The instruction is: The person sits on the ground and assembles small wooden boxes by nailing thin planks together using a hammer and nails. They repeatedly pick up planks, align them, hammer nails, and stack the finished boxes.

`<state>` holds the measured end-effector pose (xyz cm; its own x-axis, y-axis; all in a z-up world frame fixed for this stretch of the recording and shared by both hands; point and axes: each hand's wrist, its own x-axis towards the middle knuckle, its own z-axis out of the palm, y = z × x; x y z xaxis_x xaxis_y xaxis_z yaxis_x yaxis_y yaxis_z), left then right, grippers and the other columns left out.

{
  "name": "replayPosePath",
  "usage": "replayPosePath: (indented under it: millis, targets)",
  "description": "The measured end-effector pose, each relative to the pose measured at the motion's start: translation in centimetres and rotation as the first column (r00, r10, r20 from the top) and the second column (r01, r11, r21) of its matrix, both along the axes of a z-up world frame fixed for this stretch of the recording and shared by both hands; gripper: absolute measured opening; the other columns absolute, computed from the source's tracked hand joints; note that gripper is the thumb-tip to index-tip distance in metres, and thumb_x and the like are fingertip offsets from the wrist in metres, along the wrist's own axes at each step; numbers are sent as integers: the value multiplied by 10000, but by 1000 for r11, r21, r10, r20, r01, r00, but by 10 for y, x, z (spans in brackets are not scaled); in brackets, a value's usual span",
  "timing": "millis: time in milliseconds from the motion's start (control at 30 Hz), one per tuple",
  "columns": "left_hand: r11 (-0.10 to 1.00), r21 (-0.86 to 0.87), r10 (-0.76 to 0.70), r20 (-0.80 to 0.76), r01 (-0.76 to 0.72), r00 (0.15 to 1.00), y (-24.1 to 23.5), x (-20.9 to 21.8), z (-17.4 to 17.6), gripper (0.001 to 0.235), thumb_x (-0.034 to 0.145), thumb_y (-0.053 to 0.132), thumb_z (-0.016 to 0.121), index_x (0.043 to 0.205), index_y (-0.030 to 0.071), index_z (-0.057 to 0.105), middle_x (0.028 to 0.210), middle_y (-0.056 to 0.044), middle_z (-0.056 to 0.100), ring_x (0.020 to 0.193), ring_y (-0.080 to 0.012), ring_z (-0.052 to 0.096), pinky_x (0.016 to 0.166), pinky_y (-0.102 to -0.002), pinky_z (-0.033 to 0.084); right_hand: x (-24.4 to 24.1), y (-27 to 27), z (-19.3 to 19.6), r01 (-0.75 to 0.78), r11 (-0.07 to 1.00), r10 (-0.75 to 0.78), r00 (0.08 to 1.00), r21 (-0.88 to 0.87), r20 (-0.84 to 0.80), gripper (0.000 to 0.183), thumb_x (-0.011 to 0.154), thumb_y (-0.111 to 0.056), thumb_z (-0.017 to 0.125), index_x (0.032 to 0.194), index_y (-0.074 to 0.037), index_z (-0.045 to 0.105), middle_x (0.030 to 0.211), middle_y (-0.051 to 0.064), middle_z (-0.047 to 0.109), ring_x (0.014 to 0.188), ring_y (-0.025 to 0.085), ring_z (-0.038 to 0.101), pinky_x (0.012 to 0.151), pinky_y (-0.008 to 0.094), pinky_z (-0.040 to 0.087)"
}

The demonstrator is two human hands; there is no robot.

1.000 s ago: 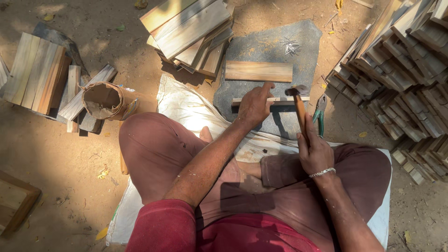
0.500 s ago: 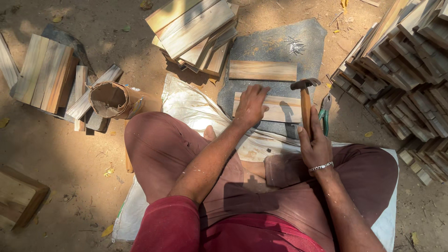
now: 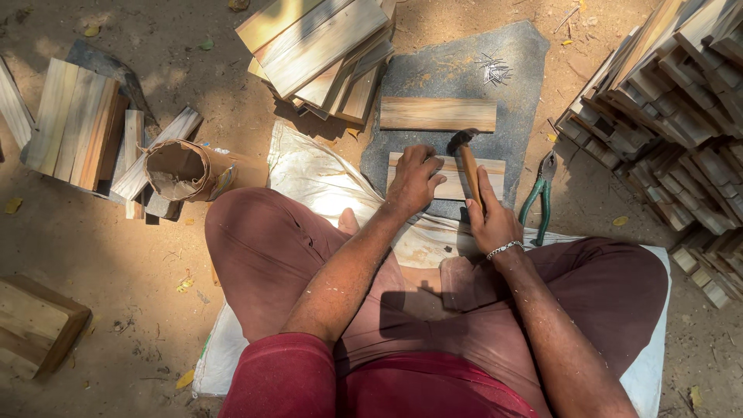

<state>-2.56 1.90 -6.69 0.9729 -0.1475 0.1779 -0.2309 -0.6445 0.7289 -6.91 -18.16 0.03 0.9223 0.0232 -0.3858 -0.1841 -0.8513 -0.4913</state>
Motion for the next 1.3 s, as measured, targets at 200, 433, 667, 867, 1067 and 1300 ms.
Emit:
replayPosePath:
  millis: [200,433,667,867,1067,1300]
  targets:
    - [977,204,66,16,-68,998,8,61,19,544,857,246,784,1371,153,635,1552,-235,323,1472,-395,234,1215,-564,192,12,-26,-20,209,825,-305,947,525,101,449,1007,-250,714,1333,15,555,892,99,657,710,187,627,619,373,515]
    - [973,158,-128,-225,166,966,10,42,15,581,896,280,773,1437,172,589,1652,-215,202,1547,-422,106,1243,-569,124,37,-55,-51,242,787,-391,907,567,155,361,928,-202,820,1122,10,600,965,44,652,825,120,611,712,297,520]
    - [940,-3,337,-135,-340,932,30,7,2,457,811,80,804,1239,3,665,1217,-205,542,1188,-388,520,1039,-478,452,53,-40,-64,85,930,-232,890,357,393,426,831,-129,870,1124,46,614,1097,193,648,977,291,641,852,407,524]
    - [887,8,453,-215,-462,865,26,12,-9,426,767,94,831,1159,-7,700,1157,-218,549,1157,-388,520,1009,-463,439,56,-31,-65,88,956,-208,875,279,437,520,810,-97,869,1236,50,611,1213,207,645,1088,342,660,940,428,529]
    - [891,19,450,-170,-454,877,23,14,-10,456,802,106,812,1218,-21,674,1165,-162,586,1204,-354,532,1056,-467,435,58,-28,-60,156,915,-274,917,372,289,640,837,-131,822,1399,0,546,1291,168,640,1161,292,666,994,391,539]
    - [886,54,456,-287,-461,842,23,17,-4,393,788,118,835,1137,8,693,1160,-193,567,1176,-369,531,1019,-468,452,52,-33,-64,112,953,-228,875,280,427,493,841,-172,887,1236,3,648,1262,165,634,1148,319,647,980,432,520]
